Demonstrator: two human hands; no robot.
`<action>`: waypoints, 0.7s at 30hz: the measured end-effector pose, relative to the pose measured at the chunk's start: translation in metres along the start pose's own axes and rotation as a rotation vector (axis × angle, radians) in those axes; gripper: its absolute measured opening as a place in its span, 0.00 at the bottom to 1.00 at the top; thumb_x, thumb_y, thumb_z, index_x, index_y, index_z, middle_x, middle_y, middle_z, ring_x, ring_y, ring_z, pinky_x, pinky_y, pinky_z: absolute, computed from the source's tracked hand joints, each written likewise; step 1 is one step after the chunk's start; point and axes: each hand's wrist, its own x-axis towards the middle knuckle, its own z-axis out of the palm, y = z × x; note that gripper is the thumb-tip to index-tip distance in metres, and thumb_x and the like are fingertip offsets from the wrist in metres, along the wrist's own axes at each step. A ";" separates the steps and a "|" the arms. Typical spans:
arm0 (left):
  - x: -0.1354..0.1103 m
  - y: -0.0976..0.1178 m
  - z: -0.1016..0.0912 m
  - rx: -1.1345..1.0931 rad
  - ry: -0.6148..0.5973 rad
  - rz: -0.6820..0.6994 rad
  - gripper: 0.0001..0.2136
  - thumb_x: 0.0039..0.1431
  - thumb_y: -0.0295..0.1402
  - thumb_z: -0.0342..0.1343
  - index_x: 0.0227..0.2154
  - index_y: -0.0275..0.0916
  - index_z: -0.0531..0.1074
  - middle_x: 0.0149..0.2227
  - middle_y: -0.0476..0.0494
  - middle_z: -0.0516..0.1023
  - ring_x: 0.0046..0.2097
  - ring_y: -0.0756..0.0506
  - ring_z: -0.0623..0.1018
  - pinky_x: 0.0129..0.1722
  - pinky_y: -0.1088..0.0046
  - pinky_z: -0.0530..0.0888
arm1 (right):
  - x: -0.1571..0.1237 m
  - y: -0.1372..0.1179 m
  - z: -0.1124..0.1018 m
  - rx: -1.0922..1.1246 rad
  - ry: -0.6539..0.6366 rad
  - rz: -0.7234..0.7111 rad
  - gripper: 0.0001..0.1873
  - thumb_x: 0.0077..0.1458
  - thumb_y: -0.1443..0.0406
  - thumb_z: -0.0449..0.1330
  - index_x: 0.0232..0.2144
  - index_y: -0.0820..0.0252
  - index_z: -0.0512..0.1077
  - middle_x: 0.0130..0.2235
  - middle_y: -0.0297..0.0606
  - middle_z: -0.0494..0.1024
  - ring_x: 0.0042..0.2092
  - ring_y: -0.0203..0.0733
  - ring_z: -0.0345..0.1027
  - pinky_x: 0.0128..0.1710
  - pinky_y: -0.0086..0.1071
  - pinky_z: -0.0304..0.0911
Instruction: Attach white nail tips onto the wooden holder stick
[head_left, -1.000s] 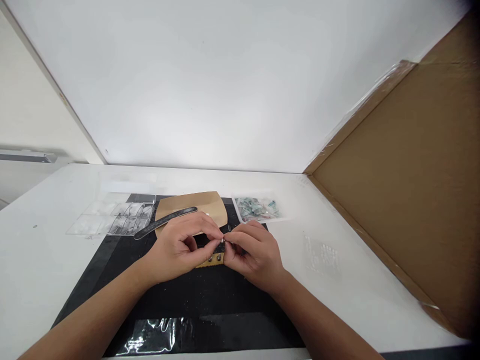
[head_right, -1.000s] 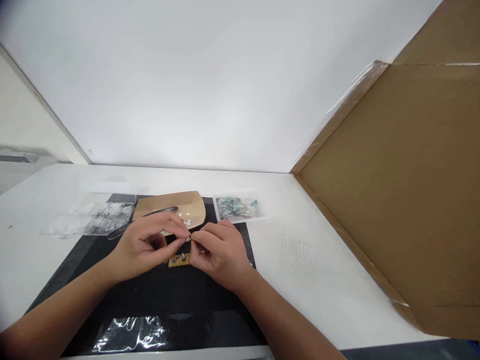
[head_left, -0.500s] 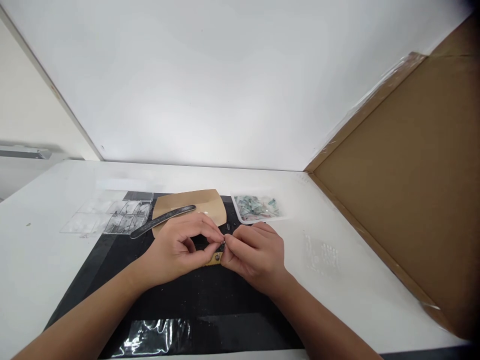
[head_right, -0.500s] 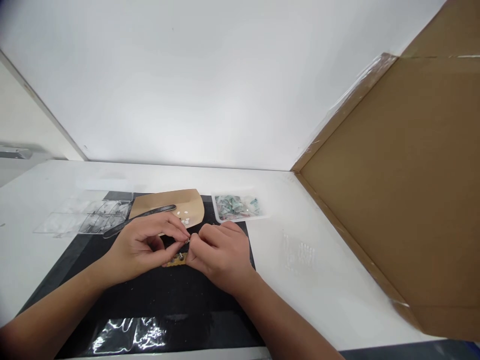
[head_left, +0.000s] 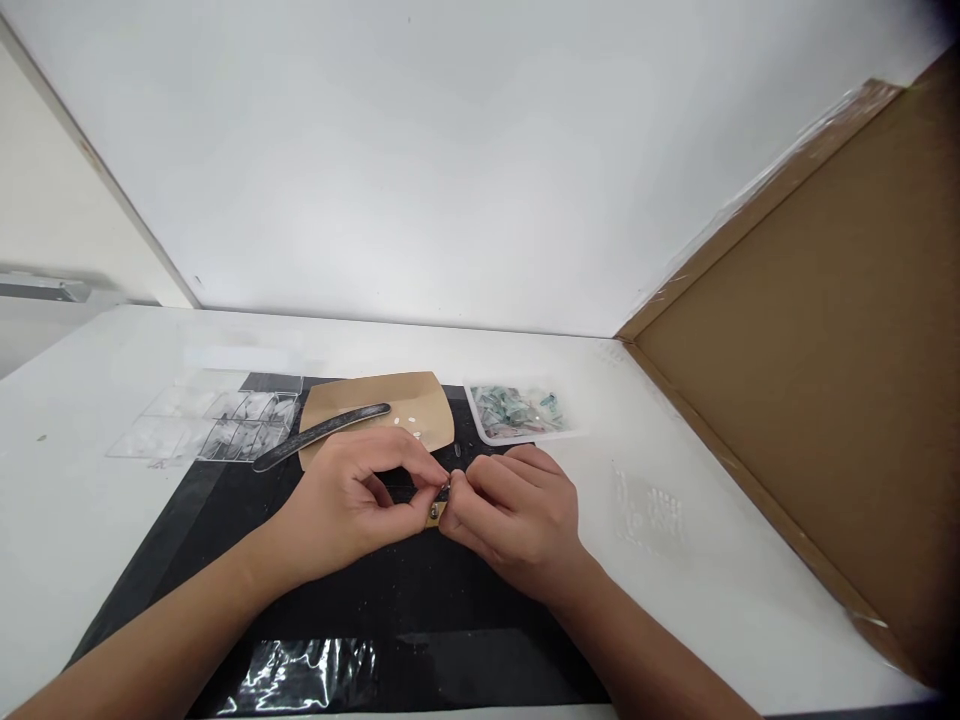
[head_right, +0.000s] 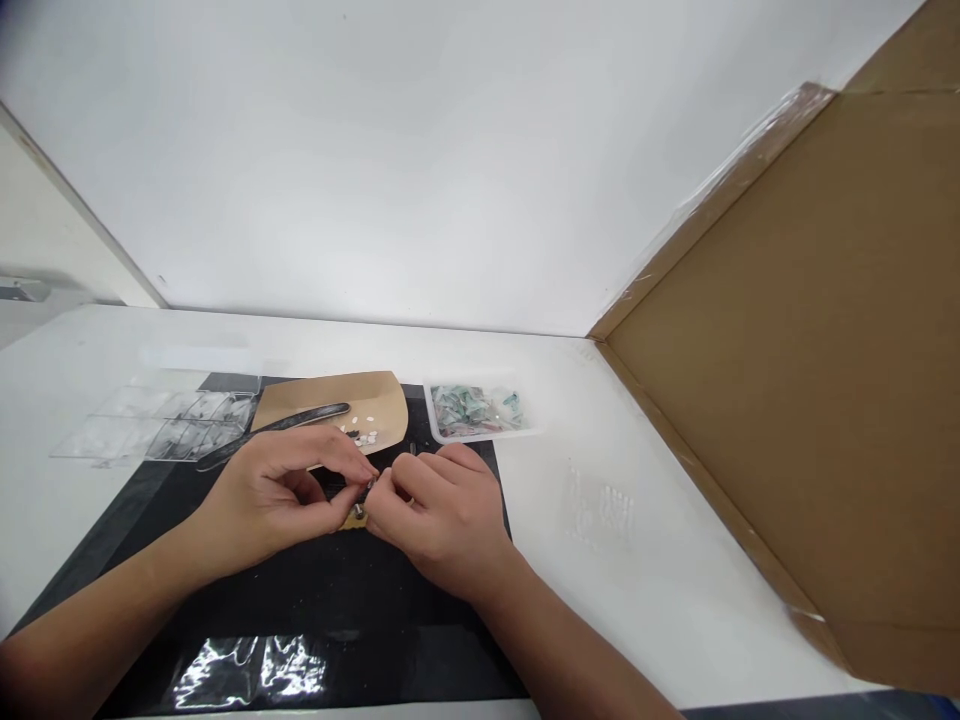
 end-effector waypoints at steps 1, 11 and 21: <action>0.000 0.000 0.000 -0.004 0.000 -0.015 0.07 0.57 0.24 0.64 0.36 0.41 0.84 0.35 0.46 0.83 0.32 0.51 0.80 0.20 0.88 0.71 | 0.000 0.000 0.000 -0.004 -0.002 0.001 0.11 0.63 0.69 0.66 0.30 0.55 0.69 0.23 0.25 0.65 0.25 0.33 0.55 0.31 0.36 0.51; 0.000 0.005 0.005 -0.050 0.024 -0.168 0.02 0.51 0.25 0.65 0.29 0.37 0.79 0.30 0.48 0.81 0.27 0.53 0.76 0.21 0.86 0.71 | -0.002 0.000 0.002 0.018 -0.031 -0.039 0.12 0.60 0.70 0.67 0.28 0.56 0.69 0.23 0.27 0.66 0.27 0.34 0.52 0.30 0.37 0.51; -0.001 0.011 0.011 -0.135 0.083 -0.242 0.03 0.48 0.25 0.65 0.27 0.37 0.77 0.26 0.49 0.78 0.28 0.51 0.77 0.20 0.85 0.71 | -0.001 -0.001 0.002 0.044 -0.021 -0.032 0.14 0.59 0.71 0.68 0.28 0.55 0.67 0.23 0.26 0.63 0.25 0.33 0.52 0.30 0.37 0.49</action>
